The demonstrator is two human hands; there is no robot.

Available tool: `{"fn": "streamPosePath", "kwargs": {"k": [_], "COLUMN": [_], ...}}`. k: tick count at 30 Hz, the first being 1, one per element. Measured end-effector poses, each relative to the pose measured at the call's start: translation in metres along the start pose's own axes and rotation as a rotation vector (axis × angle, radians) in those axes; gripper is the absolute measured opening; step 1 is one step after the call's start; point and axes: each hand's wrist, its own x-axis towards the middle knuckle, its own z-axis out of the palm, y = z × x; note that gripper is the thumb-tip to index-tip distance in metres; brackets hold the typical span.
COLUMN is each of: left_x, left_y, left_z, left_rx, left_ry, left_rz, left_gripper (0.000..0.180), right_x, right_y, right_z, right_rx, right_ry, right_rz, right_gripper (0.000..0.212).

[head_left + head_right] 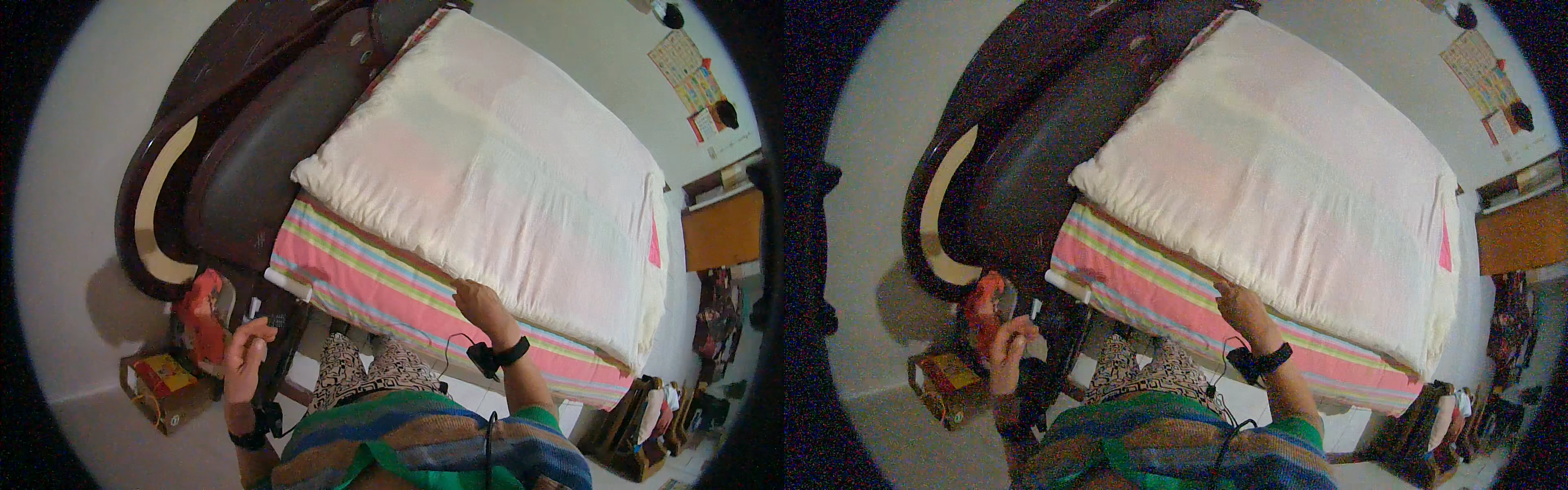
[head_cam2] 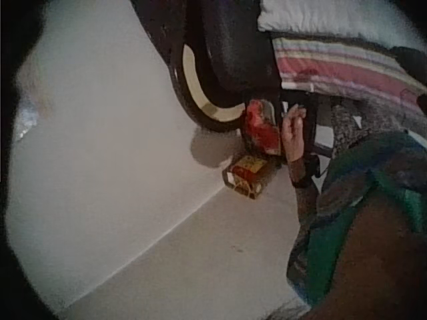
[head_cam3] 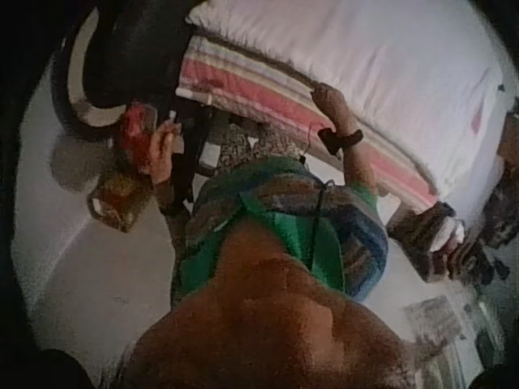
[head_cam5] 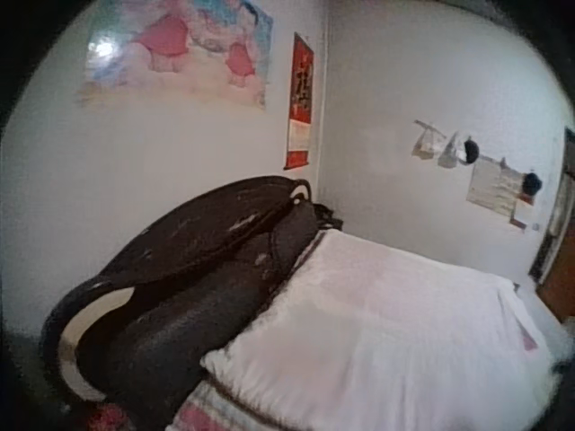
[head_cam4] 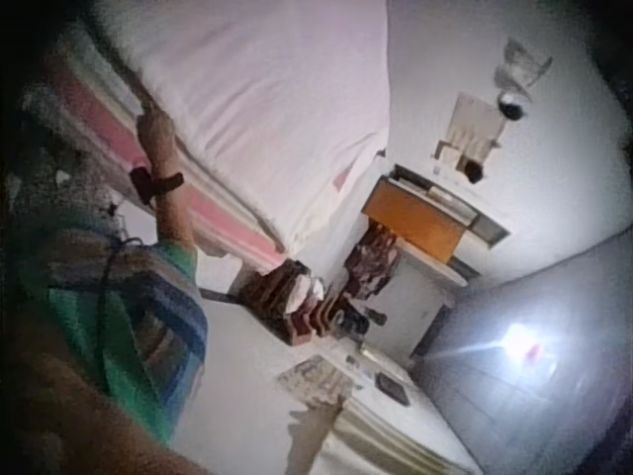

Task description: The person smooths and adjusts a white duvet on a bed with a striped sheet. They repeatedly pat, fold, and tuck the duvet edges along the sides of the mattress to create a neat appearance.

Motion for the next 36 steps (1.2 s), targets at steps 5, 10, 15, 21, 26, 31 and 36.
{"fn": "streamPosePath", "kwargs": {"k": [5,10,15,21,26,31,36], "left_x": [0.025,0.044,0.084,0.174,0.249,0.293,0.318], "left_y": [0.013,0.011,-0.012,-0.083,-0.168,-0.245,-0.296], "left_z": [0.016,0.022,0.023,0.046,0.091,0.126,0.155], "left_rx": [0.088,0.109,0.138,0.352,0.426,0.177,-0.221], "left_ry": [-0.049,-0.100,-0.187,-0.304,-0.403,-0.455,-0.358], "left_rz": [-0.010,0.028,0.039,0.006,0.056,-0.272,-0.563], "left_gripper": [0.027,0.027,0.026,0.026,0.027,0.027,0.029], "right_x": [-0.010,-0.010,-0.008,0.013,0.032,0.063,0.106], "right_y": [0.014,0.012,0.026,0.061,0.079,0.098,0.118], "right_z": [-0.004,-0.007,0.003,0.052,0.096,0.132,0.176], "right_rx": [0.012,0.010,0.057,-0.120,0.000,-0.062,-0.163], "right_ry": [0.020,0.028,0.067,0.000,0.089,0.118,0.185], "right_rz": [0.065,0.091,0.129,0.193,0.307,0.321,0.267], "right_gripper": [0.024,0.021,0.018,0.019,0.024,0.023,0.041]}}
